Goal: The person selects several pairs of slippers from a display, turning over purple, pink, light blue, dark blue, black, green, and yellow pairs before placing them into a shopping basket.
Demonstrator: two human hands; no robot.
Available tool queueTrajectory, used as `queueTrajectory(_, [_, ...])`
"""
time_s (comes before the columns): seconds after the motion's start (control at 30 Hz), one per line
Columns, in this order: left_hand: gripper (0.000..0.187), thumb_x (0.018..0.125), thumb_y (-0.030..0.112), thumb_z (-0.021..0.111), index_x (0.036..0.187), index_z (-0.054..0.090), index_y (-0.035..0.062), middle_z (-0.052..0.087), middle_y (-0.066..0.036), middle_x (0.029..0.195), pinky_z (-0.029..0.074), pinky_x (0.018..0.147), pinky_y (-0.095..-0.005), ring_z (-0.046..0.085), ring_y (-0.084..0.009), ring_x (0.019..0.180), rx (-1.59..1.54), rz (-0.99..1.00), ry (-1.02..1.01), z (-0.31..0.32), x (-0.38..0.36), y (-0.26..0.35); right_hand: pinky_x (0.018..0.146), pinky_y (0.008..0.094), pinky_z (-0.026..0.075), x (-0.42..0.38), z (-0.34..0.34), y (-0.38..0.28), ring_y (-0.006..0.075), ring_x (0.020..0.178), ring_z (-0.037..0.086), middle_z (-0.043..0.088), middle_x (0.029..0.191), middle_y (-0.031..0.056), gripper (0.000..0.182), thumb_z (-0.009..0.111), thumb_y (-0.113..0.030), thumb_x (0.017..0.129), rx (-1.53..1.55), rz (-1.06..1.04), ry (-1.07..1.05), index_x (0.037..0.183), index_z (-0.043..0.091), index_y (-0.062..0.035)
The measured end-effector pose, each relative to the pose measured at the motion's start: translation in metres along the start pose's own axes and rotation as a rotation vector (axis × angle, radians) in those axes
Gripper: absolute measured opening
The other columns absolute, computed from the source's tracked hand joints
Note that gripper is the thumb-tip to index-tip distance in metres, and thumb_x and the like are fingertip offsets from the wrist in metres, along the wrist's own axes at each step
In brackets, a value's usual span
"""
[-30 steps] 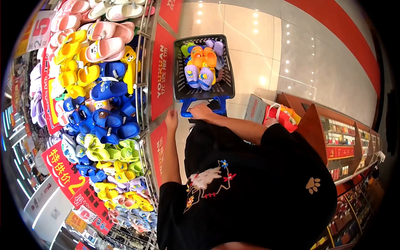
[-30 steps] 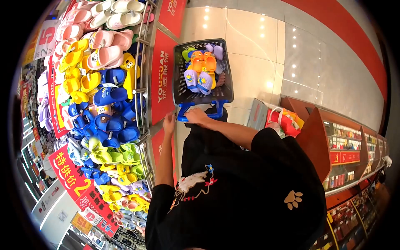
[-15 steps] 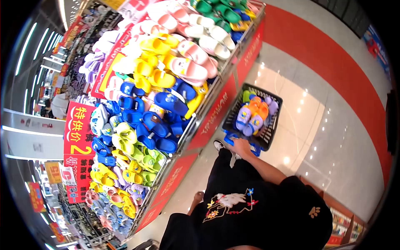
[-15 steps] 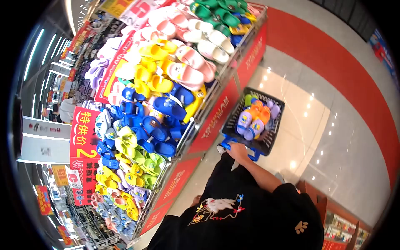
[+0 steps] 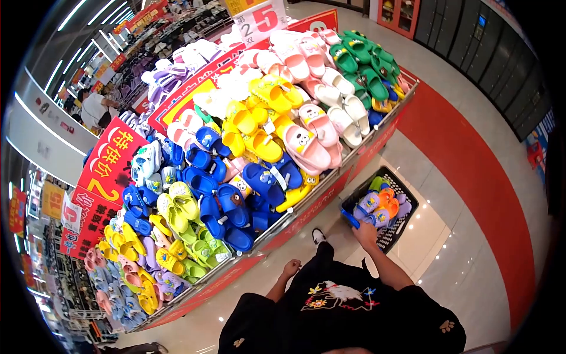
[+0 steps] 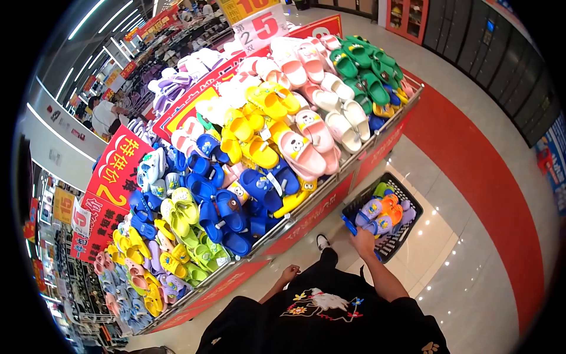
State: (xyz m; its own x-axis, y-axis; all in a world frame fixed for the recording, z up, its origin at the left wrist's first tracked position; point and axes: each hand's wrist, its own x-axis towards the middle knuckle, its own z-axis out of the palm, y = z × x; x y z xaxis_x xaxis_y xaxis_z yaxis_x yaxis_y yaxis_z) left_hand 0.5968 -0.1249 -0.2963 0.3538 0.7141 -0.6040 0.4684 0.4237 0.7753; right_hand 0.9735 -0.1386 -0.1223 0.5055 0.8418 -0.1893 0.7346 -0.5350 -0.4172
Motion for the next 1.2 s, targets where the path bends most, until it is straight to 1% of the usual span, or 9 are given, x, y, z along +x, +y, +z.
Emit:
queueTrajectory(0.33, [0.028,0.089,0.022,0.054,0.102,0.065,-0.0011,0.068,-0.011,0.089,0.053,0.07,-0.0296,0.066,-0.0178,0.076,-0.102,0.034,0.038,0.004,0.079,0.045,0.069,0.046,0.051,0.079,-0.023,0.051,0.0383,0.074,0.064,0.065,0.078,0.0224,0.031,0.063,-0.031,0.079,-0.054,0.103,0.079,0.092,0.067,-0.0033])
queueTrajectory(0.4, [0.028,0.09,0.021,0.053,0.101,0.065,-0.0009,0.068,-0.01,0.088,0.053,0.07,-0.0293,0.066,-0.0175,0.077,-0.104,-0.019,0.063,0.003,0.074,0.049,0.07,0.0466,0.052,0.096,-0.026,0.064,0.0377,0.075,0.065,0.066,0.079,0.0215,0.034,0.066,-0.03,0.077,-0.108,0.129,0.031,0.1,0.066,-0.0063])
queueTrajectory(0.5, [0.038,0.086,0.036,0.058,0.099,0.068,0.0016,0.069,-0.012,0.092,0.052,0.075,-0.0333,0.066,-0.0226,0.082,0.069,-0.143,0.132,0.005,0.042,0.063,0.07,0.0463,0.052,0.108,-0.041,0.071,0.0377,0.075,0.065,0.066,0.08,0.0213,0.031,0.065,-0.029,0.078,-0.054,0.148,0.062,0.099,0.067,-0.006])
queueTrajectory(0.57, [0.048,0.082,0.046,0.06,0.101,0.068,0.0031,0.069,-0.016,0.097,0.05,0.081,-0.0361,0.066,-0.0269,0.088,0.114,-0.189,0.116,0.009,0.04,0.022,0.07,0.0461,0.051,0.122,-0.04,0.085,0.0377,0.076,0.065,0.066,0.08,0.0211,0.032,0.065,-0.031,0.081,-0.062,0.207,0.056,0.099,0.067,-0.0058])
queueTrajectory(0.67, [0.054,0.081,0.052,0.059,0.103,0.068,0.003,0.067,-0.02,0.101,0.049,0.084,-0.0373,0.065,-0.0294,0.094,0.296,-0.187,0.121,0.018,0.022,0.001,0.067,0.0473,0.049,0.138,-0.044,0.099,0.0393,0.074,0.063,0.065,0.075,0.0219,0.034,0.063,-0.035,0.082,-0.084,0.226,0.134,0.086,0.066,-0.0014])
queueTrajectory(0.8, [0.057,0.081,0.055,0.057,0.102,0.068,0.0031,0.067,-0.02,0.103,0.049,0.085,-0.0381,0.064,-0.032,0.098,0.288,-0.232,-0.009,0.011,0.036,-0.006,0.07,0.0468,0.049,0.155,-0.061,0.105,0.0393,0.078,0.064,0.065,0.079,0.0222,0.035,0.063,-0.034,0.082,-0.095,0.244,0.132,0.092,0.066,-0.0014])
queueTrajectory(0.9, [0.045,0.085,0.043,0.059,0.1,0.067,0.0017,0.069,-0.016,0.096,0.05,0.083,-0.0352,0.066,-0.0256,0.091,0.081,-0.075,0.18,0.015,0.057,0.023,0.071,0.047,0.05,0.17,-0.072,0.115,0.0395,0.078,0.064,0.065,0.08,0.0223,0.035,0.064,-0.034,0.081,-0.12,0.275,0.103,0.094,0.065,-0.0008])
queueTrajectory(1.07, [0.029,0.092,0.025,0.055,0.108,0.061,0.0016,0.067,-0.012,0.091,0.052,0.071,-0.0287,0.065,-0.0174,0.08,-0.33,-0.115,0.197,0.011,0.081,0.081,0.069,0.047,0.05,0.186,-0.088,0.133,0.0395,0.077,0.064,0.065,0.079,0.0223,0.03,0.064,-0.03,0.081,-0.171,0.224,0.135,0.091,0.066,-0.0011])
queueTrajectory(1.2, [0.027,0.092,0.019,0.053,0.111,0.059,0.0019,0.067,-0.012,0.092,0.053,0.07,-0.0276,0.065,-0.0174,0.08,-0.325,-0.065,0.174,0.013,0.095,0.058,0.07,0.0463,0.05,0.2,-0.099,0.154,0.0386,0.078,0.064,0.065,0.079,0.0219,0.033,0.064,-0.03,0.081,-0.15,0.228,0.132,0.094,0.065,0.0])
